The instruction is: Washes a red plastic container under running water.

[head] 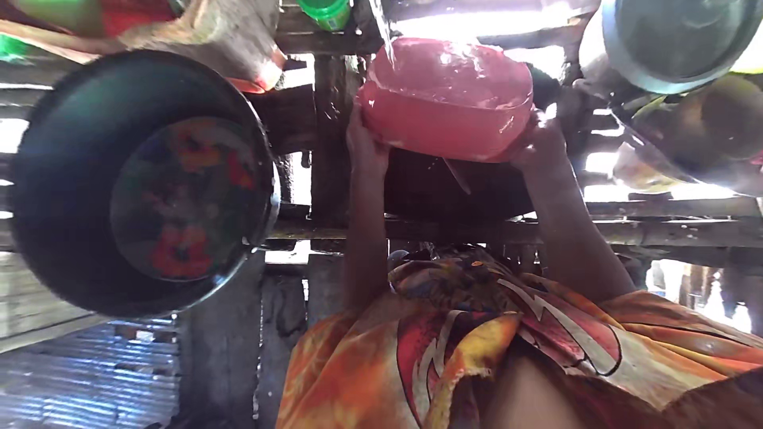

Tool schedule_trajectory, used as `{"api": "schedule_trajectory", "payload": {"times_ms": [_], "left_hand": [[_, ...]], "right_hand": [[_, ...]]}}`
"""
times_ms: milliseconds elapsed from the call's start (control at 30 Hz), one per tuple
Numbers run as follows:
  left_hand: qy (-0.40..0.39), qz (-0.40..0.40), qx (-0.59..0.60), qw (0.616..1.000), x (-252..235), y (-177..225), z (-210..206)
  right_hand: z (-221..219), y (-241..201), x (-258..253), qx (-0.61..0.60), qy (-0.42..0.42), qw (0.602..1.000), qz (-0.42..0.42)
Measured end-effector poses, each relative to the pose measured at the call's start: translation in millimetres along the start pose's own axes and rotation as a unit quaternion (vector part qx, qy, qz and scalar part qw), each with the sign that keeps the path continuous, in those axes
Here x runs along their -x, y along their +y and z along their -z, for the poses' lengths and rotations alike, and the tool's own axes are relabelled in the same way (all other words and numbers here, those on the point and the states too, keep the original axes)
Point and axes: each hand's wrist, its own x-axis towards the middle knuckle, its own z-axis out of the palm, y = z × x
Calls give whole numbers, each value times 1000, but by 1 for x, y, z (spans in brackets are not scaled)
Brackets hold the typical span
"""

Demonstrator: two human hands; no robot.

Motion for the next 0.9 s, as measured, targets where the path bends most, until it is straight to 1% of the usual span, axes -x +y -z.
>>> {"api": "schedule_trajectory", "payload": {"times_ms": [67,133,200,267,333,400,500,567,700,733,800,900], "left_hand": [[-5,8,-40,999,6,6,-5],[-12,30,-72,997,10,6,-7],[-16,55,-119,991,13,6,-6],[-6,62,-171,983,13,1,-3],[-8,67,-194,979,13,-2,0],[-8,53,-201,978,15,-1,2],[-4,0,-185,983,23,9,2],[-17,-48,-170,984,27,19,4],[-24,-139,-137,981,33,44,8],[-22,-156,-141,977,33,50,9],[-19,-178,-163,970,31,60,12],[-12,-190,-211,959,27,71,18]], "right_hand": [[9,-2,-3,-32,10,998,-58],[15,-6,3,-40,38,993,-104],[15,-8,14,-30,96,987,-129],[17,-7,21,-23,132,980,-145],[19,-3,23,-20,146,976,-160],[20,1,24,-8,149,974,-171],[18,6,19,-4,128,972,-195],[14,12,13,-5,97,973,-211],[-5,28,5,-27,-13,980,-198],[-12,31,5,-28,-25,981,-188],[-27,33,2,-11,-36,982,-187],[-43,28,1,14,-31,974,-223]]}}
